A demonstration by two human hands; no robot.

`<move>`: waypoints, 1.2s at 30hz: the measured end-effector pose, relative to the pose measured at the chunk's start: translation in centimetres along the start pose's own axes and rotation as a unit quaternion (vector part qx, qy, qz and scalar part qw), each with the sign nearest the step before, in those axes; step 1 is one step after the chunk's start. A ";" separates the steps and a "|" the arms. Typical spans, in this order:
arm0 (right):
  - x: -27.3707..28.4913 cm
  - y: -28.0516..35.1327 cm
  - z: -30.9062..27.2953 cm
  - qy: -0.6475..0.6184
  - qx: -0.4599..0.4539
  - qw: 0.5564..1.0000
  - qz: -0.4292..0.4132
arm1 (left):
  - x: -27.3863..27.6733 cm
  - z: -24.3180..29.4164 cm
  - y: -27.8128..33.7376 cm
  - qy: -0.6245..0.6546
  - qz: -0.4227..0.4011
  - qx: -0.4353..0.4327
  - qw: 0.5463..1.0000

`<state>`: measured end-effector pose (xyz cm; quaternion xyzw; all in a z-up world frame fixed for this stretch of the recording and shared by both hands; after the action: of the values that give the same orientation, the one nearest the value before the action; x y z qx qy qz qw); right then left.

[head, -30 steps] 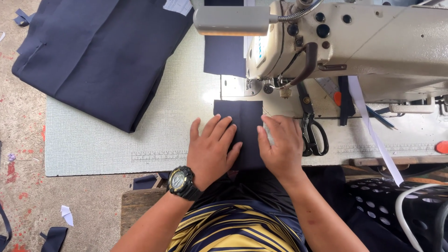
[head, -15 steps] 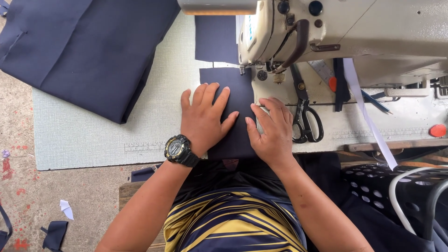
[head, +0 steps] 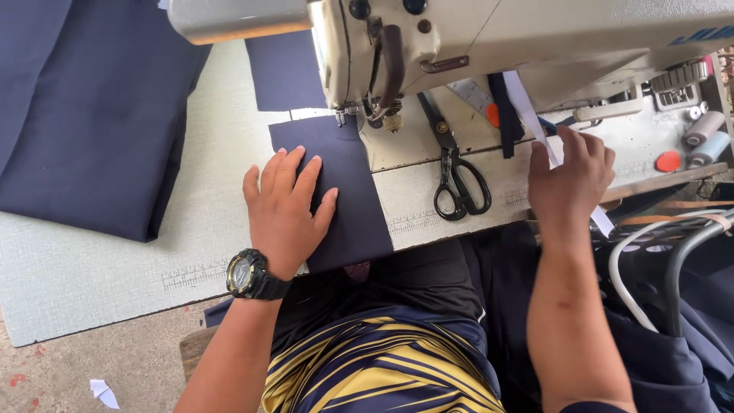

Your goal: Aligning, folding fabric over elastic strips, and trimming the excess material using scissors at a sewing workstation.

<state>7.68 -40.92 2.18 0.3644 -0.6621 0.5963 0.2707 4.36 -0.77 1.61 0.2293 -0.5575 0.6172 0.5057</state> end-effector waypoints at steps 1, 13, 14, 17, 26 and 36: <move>-1.4 0.4 2.7 0.081 -0.050 0.990 -0.102 | 0.2 0.2 0.1 -0.020 0.005 -0.012 1.000; 6.7 6.6 -15.1 -0.300 -0.272 0.860 -0.310 | 3.2 9.1 4.0 0.585 -0.153 0.263 0.751; 6.1 8.0 -16.0 -0.303 -0.270 0.859 -0.312 | 2.9 8.8 3.9 0.583 -0.151 0.266 0.753; 4.7 11.4 -20.1 -0.447 -0.217 0.774 -0.393 | 1.7 7.5 4.1 0.578 -0.202 0.371 0.698; 1.6 18.4 -20.9 -0.436 -0.346 0.599 -0.575 | 1.8 2.0 0.2 0.495 -0.155 0.390 0.760; 0.4 18.8 -19.3 -0.558 -0.353 0.584 -0.473 | -0.4 3.1 -3.6 0.454 -0.156 0.209 0.852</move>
<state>-9.22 -21.55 -5.88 0.7628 -0.5757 -0.2169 0.1992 6.83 -4.27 3.83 0.1076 -0.0813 0.6675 0.7323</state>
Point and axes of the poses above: each hand's wrist, its own y-axis away from the middle knuckle, its own x-axis out of the back of the hand, z = x × y, the point moved 6 cm from there along -y, towards the middle knuckle, and after that the axes turned 4 degrees about z, right-handed, at the moved point
